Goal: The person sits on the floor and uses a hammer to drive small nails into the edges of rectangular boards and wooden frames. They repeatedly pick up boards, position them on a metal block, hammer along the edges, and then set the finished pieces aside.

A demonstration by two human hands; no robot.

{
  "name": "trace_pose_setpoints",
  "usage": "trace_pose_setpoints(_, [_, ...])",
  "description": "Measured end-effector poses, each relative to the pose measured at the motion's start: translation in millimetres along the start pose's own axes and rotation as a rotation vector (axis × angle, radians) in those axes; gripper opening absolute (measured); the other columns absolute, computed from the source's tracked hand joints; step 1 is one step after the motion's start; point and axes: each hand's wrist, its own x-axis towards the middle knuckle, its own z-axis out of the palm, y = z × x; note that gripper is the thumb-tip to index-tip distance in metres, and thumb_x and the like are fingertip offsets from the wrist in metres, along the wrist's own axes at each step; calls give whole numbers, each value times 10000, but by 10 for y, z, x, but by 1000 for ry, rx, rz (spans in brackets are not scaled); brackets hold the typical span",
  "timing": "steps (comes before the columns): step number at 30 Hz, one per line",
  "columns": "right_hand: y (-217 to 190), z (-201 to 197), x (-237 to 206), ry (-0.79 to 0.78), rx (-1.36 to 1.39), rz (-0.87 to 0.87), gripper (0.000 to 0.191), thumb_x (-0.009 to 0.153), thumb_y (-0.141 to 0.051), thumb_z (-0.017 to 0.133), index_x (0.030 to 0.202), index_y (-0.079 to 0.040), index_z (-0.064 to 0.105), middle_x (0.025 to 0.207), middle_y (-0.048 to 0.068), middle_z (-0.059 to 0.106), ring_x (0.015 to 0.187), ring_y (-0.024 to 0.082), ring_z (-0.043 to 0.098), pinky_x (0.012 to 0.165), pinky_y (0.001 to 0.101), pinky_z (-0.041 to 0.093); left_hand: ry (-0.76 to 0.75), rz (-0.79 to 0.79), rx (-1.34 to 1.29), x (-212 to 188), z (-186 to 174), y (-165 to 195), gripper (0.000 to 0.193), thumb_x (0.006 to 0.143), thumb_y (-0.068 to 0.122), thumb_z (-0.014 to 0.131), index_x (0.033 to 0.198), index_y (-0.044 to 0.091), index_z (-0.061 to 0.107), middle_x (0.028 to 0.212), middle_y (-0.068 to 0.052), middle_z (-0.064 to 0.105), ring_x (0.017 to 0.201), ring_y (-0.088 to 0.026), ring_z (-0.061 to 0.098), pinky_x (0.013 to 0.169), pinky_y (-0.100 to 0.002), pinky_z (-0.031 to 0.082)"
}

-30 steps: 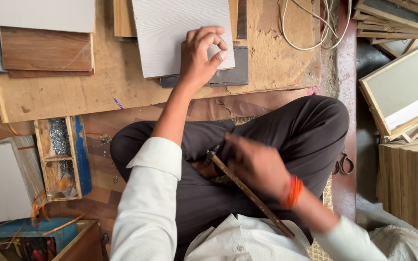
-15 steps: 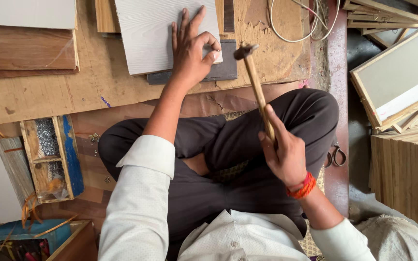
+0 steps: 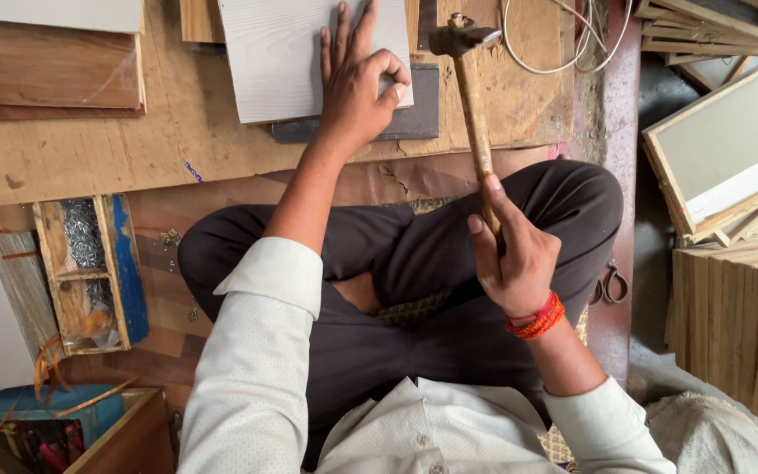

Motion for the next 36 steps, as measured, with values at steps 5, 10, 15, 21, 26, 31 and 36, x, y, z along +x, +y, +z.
trace_pose_setpoints(5, [13, 51, -38, -150, -38, 76, 469, 954, -86, 727, 1406, -33, 613, 900, 168, 731, 679, 326, 692, 583, 373, 514, -24, -24, -3, 9, 21, -46, 185, 852, 140, 866, 857, 177, 685, 1703, -112, 202, 1583, -400, 58, 1284, -590, -15])
trace_pose_setpoints(10, [-34, 105, -101, 226, 94, -89, 431, 1045, -45, 696, 1442, -93, 537, 912, 129, 700, 692, 259, 706, 629, 340, 545, 36, 1, -34, -37, 18, -49, 365, 904, 10, 775, 1185, 165, 600, 1735, -105, 225, 1629, -393, 92, 1345, -596, 60])
trace_pose_setpoints(15, [-46, 117, -61, -111, -144, 2, 461, 922, -31, 739, 1372, -45, 642, 859, 128, 732, 624, 295, 680, 550, 360, 504, 98, 30, -55, -50, -15, -6, 560, 920, -70, 716, 1369, 202, 521, 1704, -79, 290, 1645, -362, 149, 1360, -621, 66])
trace_pose_setpoints(21, [-132, 43, -38, 174, 9, -45, 404, 963, -24, 747, 1346, -67, 625, 794, 97, 632, 648, 263, 664, 637, 354, 543, 79, 6, -122, -74, -85, 82, 635, 896, -126, 701, 1398, 200, 489, 1527, -16, 406, 1582, -279, 266, 1377, -588, 113])
trace_pose_setpoints(26, [-41, 130, -16, -127, -194, -2, 506, 909, -36, 762, 1397, -63, 630, 772, 132, 683, 601, 303, 666, 542, 374, 489, 144, 51, -53, -74, -84, 86, 687, 849, -109, 717, 1422, 198, 495, 1656, -92, 296, 1591, -385, 142, 1313, -623, 61])
trace_pose_setpoints(31, [-19, 163, -175, 297, 79, -173, 526, 1018, -64, 765, 1464, -129, 493, 714, 44, 611, 561, 226, 602, 557, 350, 512, 126, 30, -62, -88, -79, 50, 711, 892, -114, 715, 1478, 211, 478, 1672, -69, 290, 1622, -363, 149, 1355, -613, 73])
trace_pose_setpoints(36, [35, 223, -142, -172, -267, 55, 562, 924, -144, 719, 1466, -178, 574, 774, 95, 678, 608, 300, 646, 528, 393, 469, 143, 39, -68, -100, -97, 74, 709, 853, -103, 699, 1459, 188, 474, 1672, -107, 288, 1592, -416, 153, 1321, -612, 80])
